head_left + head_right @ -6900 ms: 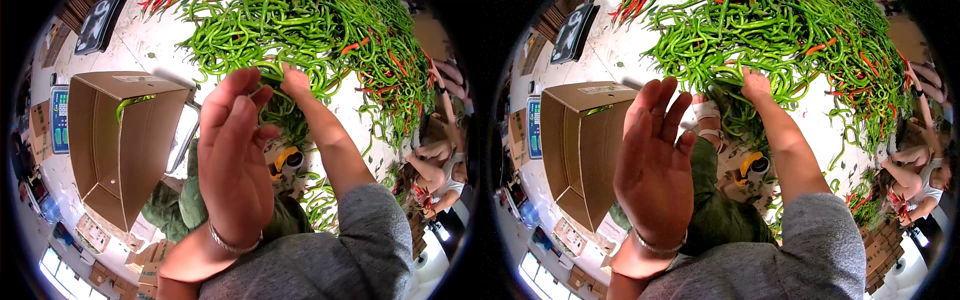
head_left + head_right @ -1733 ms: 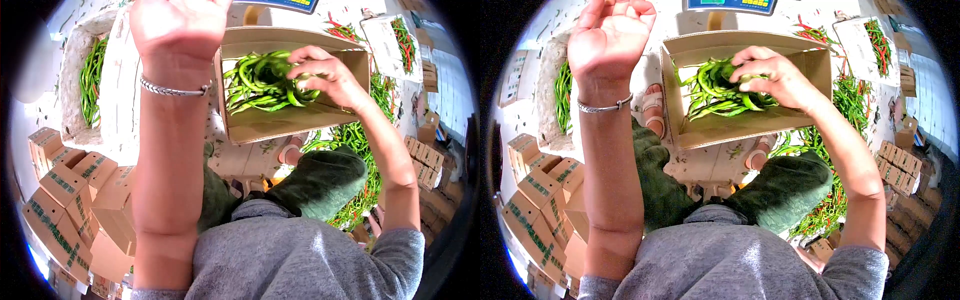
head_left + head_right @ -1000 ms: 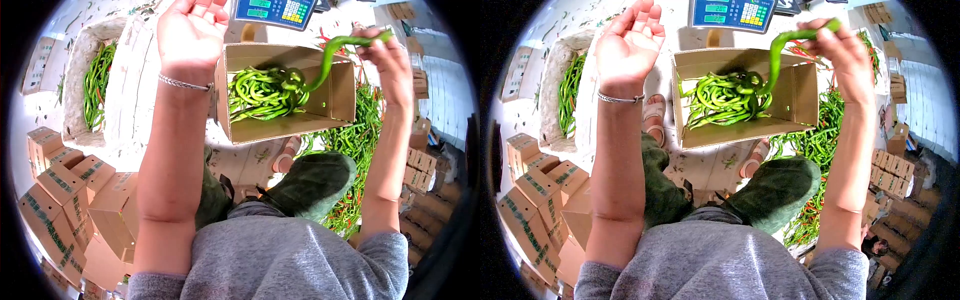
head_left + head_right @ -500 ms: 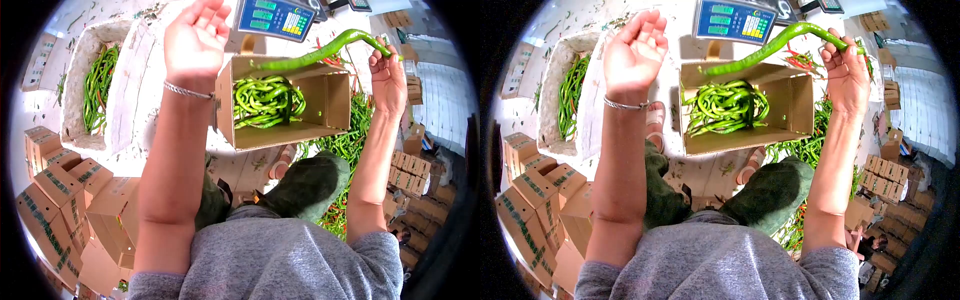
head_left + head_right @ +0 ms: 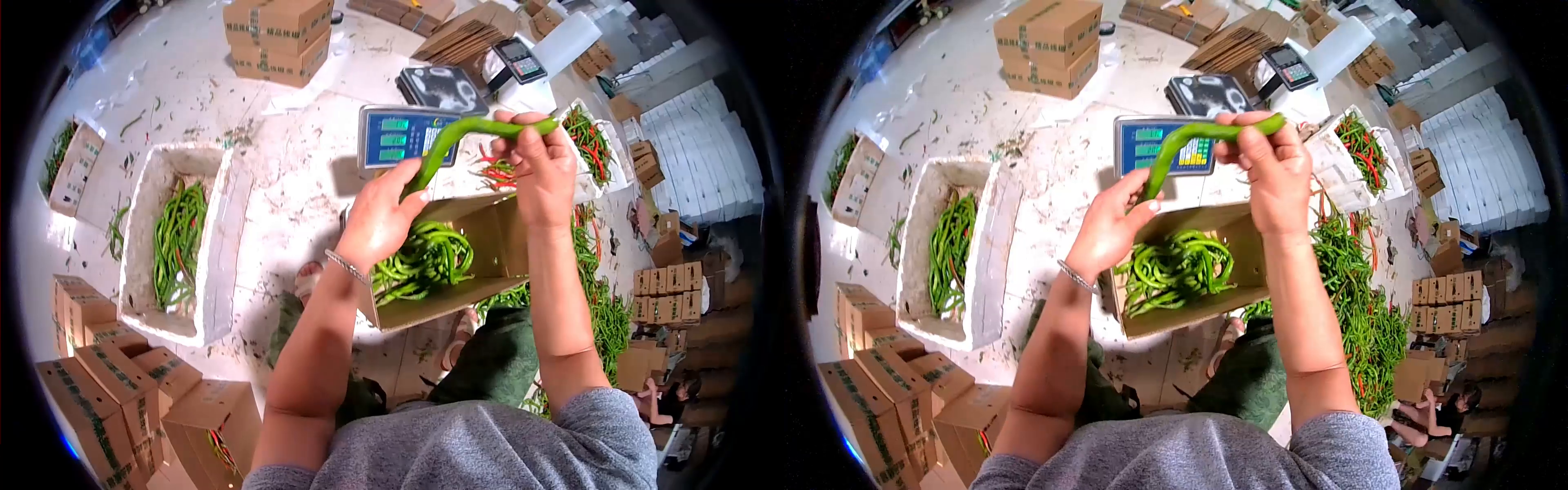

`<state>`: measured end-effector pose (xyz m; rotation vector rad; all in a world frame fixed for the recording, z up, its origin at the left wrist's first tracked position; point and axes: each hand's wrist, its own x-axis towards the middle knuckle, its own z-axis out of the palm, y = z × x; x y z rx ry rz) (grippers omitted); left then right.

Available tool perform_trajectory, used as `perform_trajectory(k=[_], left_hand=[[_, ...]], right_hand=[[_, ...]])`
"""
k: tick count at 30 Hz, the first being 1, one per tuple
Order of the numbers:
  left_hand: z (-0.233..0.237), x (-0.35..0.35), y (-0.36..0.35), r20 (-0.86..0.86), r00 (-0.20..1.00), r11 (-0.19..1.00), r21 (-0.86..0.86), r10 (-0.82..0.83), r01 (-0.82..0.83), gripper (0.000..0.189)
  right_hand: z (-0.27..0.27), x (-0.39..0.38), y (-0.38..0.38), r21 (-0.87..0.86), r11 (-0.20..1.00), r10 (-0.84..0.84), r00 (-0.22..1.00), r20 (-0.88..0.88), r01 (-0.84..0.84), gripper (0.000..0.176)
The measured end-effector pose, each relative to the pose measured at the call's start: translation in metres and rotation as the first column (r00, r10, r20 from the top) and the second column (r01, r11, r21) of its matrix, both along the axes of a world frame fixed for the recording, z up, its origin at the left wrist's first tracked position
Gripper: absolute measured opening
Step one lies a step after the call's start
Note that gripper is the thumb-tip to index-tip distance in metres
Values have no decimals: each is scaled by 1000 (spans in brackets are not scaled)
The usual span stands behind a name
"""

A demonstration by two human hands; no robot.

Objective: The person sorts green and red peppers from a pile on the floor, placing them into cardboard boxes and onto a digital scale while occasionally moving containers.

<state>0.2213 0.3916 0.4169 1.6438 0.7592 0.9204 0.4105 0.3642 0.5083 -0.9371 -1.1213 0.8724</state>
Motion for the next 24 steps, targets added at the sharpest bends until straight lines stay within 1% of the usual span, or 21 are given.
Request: perform_trajectory(k=[1, 2, 4, 6, 8, 10, 11, 12, 14, 15, 16, 17, 18, 19, 20, 21, 22, 23, 24], left_hand=[[-8, 4, 2, 33, 998, 998, -45, 45, -43, 27], [-14, 5, 7, 66, 998, 992, -125, 4, 5, 26], [-9, 1, 9, 22, 999, 984, -175, -24, 27, 25], [-13, 2, 11, 71, 997, 984, -178, 2, 11, 27], [-15, 0, 11, 141, 990, 979, -203, 21, 8, 29], [-10, -1, 11, 234, 972, 972, -235, 26, 30, 32], [-9, -2, 12, 211, 977, 971, -236, 11, 40, 35], [-9, -1, 12, 283, 959, 966, -248, 6, 67, 38], [-7, -2, 8, 244, 969, 989, -149, 44, -8, 33], [-11, 0, 9, 324, 946, 994, -112, 24, 14, 33], [-17, 2, 11, 389, 921, 972, -221, 14, 78, 32], [-20, 7, 16, 493, 870, 919, -348, 10, 187, 31], [-6, -2, 13, 536, 844, 886, -398, 13, 239, 27], [2, -5, 9, 483, 871, 934, -342, 85, 99, 24], [-3, -11, 15, 433, 895, 917, -390, 105, 81, 25], [-4, -17, 18, 578, 783, 850, -511, 228, 130, 18], [-3, -29, 24, 604, 739, 852, -518, 298, 80, 18], [-2, -41, 30, 635, 633, 801, -597, 443, 38, 22], [-3, -58, 40, 642, 567, 796, -604, 516, -42, 26]], right_hand=[[4, -7, -1, 22, 999, -30, 998, 51, 29, 17], [8, -12, -2, 44, 998, -50, 989, 137, 44, 16], [16, -23, -6, 60, 997, -56, 979, 195, 45, 15], [21, -31, -7, 45, 999, -36, 967, 253, 26, 18], [26, -40, -8, 25, 998, -57, 941, 332, 52, 19], [31, -48, -14, -15, 997, -54, 869, 492, 70, 20], [30, -52, -15, 34, 997, -74, 829, 555, 66, 21], [27, -54, -12, 142, 990, -97, 783, 615, 11, 23], [33, -66, -18, 250, 968, -185, 659, 729, -6, 22], [32, -67, -16, 324, 943, -223, 581, 783, -74, 29], [31, -69, -18, 295, 955, -236, 608, 758, 2, 32], [30, -75, -21, 254, 965, -236, 638, 733, 65, 35], [27, -84, -22, 195, 975, -213, 677, 704, 104, 39], [30, -91, -22, 199, 975, -211, 696, 686, 100, 42], [32, -93, -22, 200, 975, -211, 713, 669, 101, 44], [30, -88, -21, 181, 982, -167, 733, 659, 61, 43], [27, -82, -21, 169, 985, -139, 744, 654, 35, 42], [23, -76, -23, 135, 991, -104, 738, 667, 17, 41], [21, -72, -26, 107, 994, -80, 729, 680, 10, 40]])
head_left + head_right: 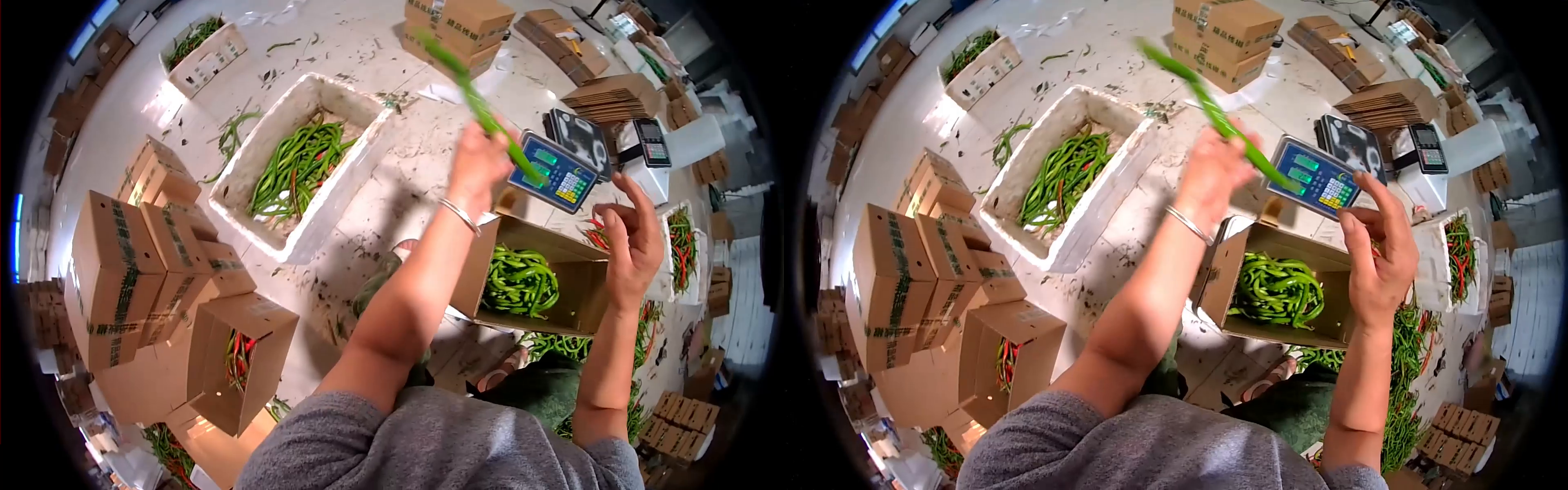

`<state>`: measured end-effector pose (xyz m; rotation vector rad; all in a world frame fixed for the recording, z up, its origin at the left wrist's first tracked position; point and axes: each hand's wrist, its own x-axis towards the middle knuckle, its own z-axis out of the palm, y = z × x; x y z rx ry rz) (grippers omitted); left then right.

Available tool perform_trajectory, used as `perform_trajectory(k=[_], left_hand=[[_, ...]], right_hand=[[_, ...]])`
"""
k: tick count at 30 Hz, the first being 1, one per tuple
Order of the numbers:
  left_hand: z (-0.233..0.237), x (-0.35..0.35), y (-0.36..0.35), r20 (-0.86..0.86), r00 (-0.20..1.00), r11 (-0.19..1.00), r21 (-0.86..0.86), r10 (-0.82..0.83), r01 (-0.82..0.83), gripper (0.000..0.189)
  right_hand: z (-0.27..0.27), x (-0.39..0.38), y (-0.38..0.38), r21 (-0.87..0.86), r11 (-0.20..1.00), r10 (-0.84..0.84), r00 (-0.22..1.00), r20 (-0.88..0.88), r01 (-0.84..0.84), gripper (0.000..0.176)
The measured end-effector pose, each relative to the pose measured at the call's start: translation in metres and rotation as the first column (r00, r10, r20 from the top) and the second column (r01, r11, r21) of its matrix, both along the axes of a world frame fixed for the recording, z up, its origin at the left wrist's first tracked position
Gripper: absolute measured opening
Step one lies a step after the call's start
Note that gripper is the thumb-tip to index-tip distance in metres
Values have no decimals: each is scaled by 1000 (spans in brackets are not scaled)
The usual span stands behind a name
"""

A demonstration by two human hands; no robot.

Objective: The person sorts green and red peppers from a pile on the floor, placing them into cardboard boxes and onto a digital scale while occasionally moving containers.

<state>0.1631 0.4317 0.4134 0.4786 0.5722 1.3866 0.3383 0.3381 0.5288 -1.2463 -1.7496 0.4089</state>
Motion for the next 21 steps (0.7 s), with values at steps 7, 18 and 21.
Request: perform_trajectory(k=[7, 18, 21], left_hand=[[-53, -82, 27, 161, 935, 936, -213, 316, -279, 21], [-15, -32, 28, 85, 979, 945, -289, 184, -153, 26], [-18, -32, 29, 115, 978, 945, -297, 177, -136, 24]], right_hand=[[-27, 42, -35, -107, 971, -208, 976, 63, 214, 36], [-99, 175, -47, -417, 780, -498, 867, 40, 467, 29], [-164, 211, -24, -577, 767, -92, 939, 332, 279, 33]])
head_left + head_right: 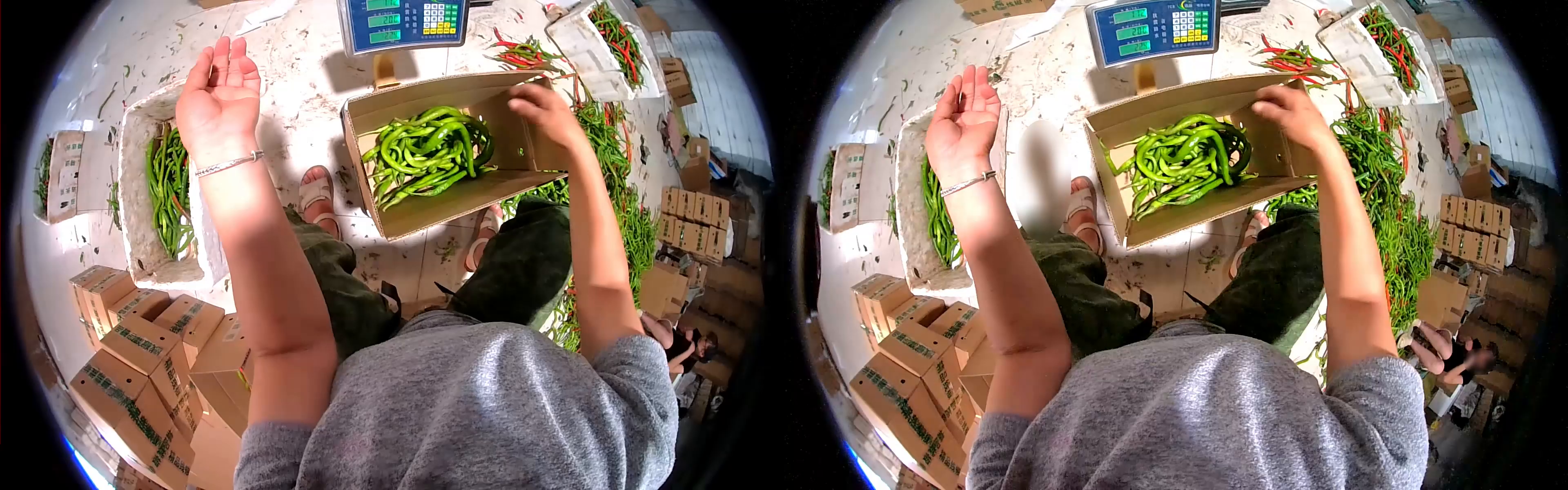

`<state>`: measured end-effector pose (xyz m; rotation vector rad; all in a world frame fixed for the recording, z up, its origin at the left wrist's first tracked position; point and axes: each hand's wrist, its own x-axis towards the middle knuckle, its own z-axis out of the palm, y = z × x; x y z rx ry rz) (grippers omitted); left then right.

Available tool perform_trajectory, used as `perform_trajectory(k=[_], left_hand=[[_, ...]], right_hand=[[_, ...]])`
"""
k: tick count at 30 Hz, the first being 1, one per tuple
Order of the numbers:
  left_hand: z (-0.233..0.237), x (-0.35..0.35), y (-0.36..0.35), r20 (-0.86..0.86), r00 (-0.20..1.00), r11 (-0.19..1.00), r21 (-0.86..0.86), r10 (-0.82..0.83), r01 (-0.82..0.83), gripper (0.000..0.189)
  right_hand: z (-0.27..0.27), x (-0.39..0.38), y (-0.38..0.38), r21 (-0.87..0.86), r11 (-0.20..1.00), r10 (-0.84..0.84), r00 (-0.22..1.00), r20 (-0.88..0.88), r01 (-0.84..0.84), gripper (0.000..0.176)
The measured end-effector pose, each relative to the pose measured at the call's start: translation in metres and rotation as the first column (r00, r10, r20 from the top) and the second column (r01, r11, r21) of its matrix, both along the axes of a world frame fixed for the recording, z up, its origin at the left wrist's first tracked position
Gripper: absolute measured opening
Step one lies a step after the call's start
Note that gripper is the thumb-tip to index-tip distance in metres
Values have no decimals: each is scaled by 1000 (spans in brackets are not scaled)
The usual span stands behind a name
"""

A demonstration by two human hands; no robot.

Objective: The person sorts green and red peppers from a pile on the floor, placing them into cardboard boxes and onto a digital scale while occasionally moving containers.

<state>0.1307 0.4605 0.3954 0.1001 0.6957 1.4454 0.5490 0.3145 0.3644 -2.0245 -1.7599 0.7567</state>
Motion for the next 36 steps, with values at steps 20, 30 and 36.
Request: perform_trajectory(k=[20, 30, 36], left_hand=[[-20, 3, -5, 107, 976, 979, 95, -190, 181, 33], [-16, 9, -12, 91, 977, 981, 55, -193, 189, 34], [-36, 10, 1, 207, 783, 801, 284, -587, 526, 34]], right_hand=[[-114, -26, 25, -880, 438, 812, 503, 298, -186, 49], [-98, -56, 23, -629, 672, 646, 724, 240, -391, 45], [-207, -115, 18, -748, 541, 690, 712, 133, -384, 62]])
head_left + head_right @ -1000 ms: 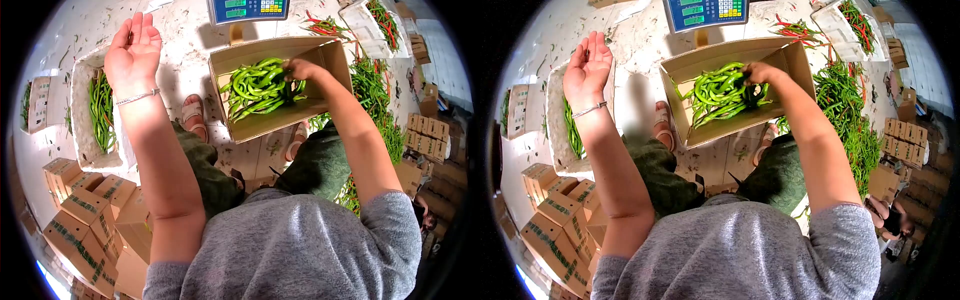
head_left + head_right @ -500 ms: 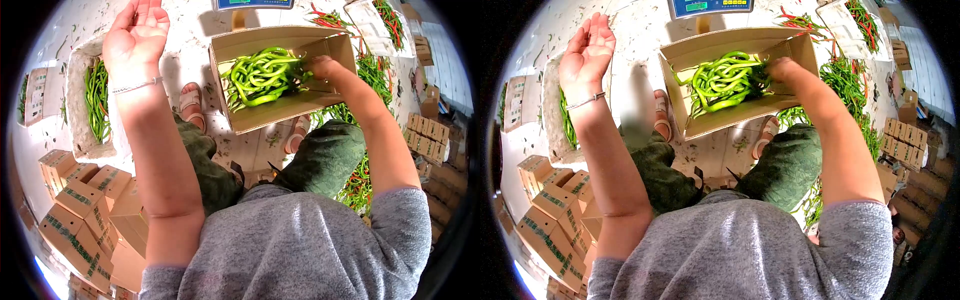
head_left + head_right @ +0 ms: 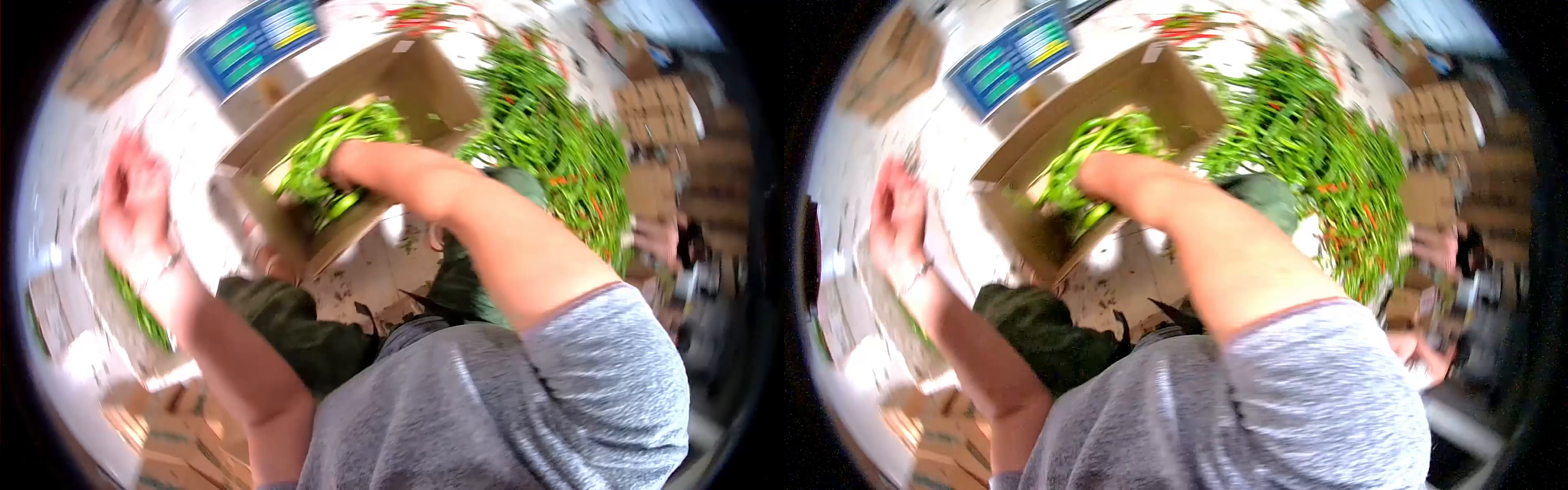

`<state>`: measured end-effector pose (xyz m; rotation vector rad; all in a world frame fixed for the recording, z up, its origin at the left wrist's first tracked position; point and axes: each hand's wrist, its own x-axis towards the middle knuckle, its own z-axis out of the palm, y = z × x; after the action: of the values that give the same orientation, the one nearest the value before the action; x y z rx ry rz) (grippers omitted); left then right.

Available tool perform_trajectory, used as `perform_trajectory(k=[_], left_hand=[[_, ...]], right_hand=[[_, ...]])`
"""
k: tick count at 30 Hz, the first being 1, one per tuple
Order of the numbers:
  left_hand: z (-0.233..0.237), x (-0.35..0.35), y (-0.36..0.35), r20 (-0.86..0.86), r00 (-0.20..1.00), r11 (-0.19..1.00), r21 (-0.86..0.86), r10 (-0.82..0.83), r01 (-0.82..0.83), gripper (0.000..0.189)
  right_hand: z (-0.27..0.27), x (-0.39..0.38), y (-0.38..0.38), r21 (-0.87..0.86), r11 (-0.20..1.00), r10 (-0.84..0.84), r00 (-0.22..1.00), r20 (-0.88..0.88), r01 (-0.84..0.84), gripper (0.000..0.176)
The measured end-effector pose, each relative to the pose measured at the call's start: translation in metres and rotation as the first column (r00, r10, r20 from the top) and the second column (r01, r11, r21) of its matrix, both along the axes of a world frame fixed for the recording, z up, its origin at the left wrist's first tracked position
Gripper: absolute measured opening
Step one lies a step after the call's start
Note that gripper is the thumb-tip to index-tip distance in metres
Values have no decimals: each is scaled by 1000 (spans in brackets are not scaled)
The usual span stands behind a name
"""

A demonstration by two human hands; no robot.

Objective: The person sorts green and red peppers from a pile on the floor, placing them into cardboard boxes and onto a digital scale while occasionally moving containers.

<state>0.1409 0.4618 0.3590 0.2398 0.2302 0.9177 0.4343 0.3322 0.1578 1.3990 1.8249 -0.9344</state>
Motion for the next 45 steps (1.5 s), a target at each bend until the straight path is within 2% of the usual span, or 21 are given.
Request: perform_trajectory(k=[3, 5, 7, 9, 11, 14, 18, 20, 22, 23, 28, 29, 30, 32, 33, 34, 36, 37, 39, 43, 45], left_hand=[[-4, 9, 12, -266, 955, 985, -77, 130, -156, 37], [-12, 14, 20, -157, 985, 991, -101, 70, -86, 46], [-14, 25, 20, -207, 976, 994, -73, 62, -79, 48], [-20, 28, 26, -209, 978, 998, -61, 8, -21, 51], [-26, 28, 31, -230, 973, 999, -39, -16, 7, 51], [-24, 41, 28, -342, 940, 1000, -17, 7, -14, 50], [-12, 67, 2, -394, 917, 995, 99, 61, -24, 50], [1, 84, -23, -402, 907, 979, 196, 124, -47, 51], [9, 98, -45, -366, 915, 953, 298, 170, -57, 49], [14, 108, -58, -356, 912, 944, 317, 205, -88, 46], [10, 140, -94, -229, 966, 924, 380, 121, -26, 43], [8, 137, -95, -209, 977, 912, 391, -41, 122, 43], [7, 136, -98, -203, 958, 873, 407, -201, 269, 43], [11, 156, -135, -197, 845, 719, 451, -498, 529, 43], [20, 177, -178, -198, 823, 678, 482, -533, 555, 43], [30, 195, -212, -260, 858, 730, 451, -443, 513, 42], [48, 233, -270, -367, 866, 770, 420, -341, 481, 39], [57, 254, -296, -417, 846, 761, 410, -333, 502, 38], [70, 296, -349, -592, 766, 737, 396, -251, 548, 37], [55, 356, -415, -709, 663, 560, 457, -239, 691, 30], [42, 371, -424, -715, 658, 550, 459, -238, 698, 28]], right_hand=[[88, -10, 4, 122, 983, -154, 979, 131, 138, 37], [114, 1, 6, 339, 927, -126, 985, -122, 161, 28], [187, 9, -41, 671, 600, -152, 885, -439, 436, 27], [248, 16, -92, 674, 468, -196, 810, -552, 572, 31], [257, 25, -159, 710, 47, -33, 711, -702, 703, 31], [235, 54, -245, 719, -216, -115, 714, -691, 661, 35], [187, 62, -351, 598, -205, -596, 385, -704, 775, 42], [146, 58, -405, 356, -152, -597, 202, -777, 922, 39], [136, 44, -441, -188, -78, -708, -187, -681, 979, 45], [102, 38, -462, -241, 103, -787, -69, -613, 965, 47], [100, 5, -524, -748, -304, -813, -570, -119, 590, 48], [104, 9, -536, -805, -277, -819, -567, -88, 525, 46], [72, 4, -558, -787, -62, -793, -509, -334, 614, 45], [-20, -4, -627, -52, 611, -567, 391, -725, 790, 31], [29, 9, -613, -388, 427, -895, 319, -312, 817, 25], [4, 7, -627, -404, 236, -965, 263, 12, 884, 26], [-17, 8, -676, -53, -69, -979, -78, -186, 996, 29], [-37, 8, -698, -40, -321, -910, -319, -265, 946, 33], [-64, 24, -718, -261, -758, -588, -800, -121, 597, 35], [-89, 45, -728, -117, -719, -645, -720, -257, 685, 34], [-92, 66, -709, -53, -550, -792, -541, -283, 833, 23]])
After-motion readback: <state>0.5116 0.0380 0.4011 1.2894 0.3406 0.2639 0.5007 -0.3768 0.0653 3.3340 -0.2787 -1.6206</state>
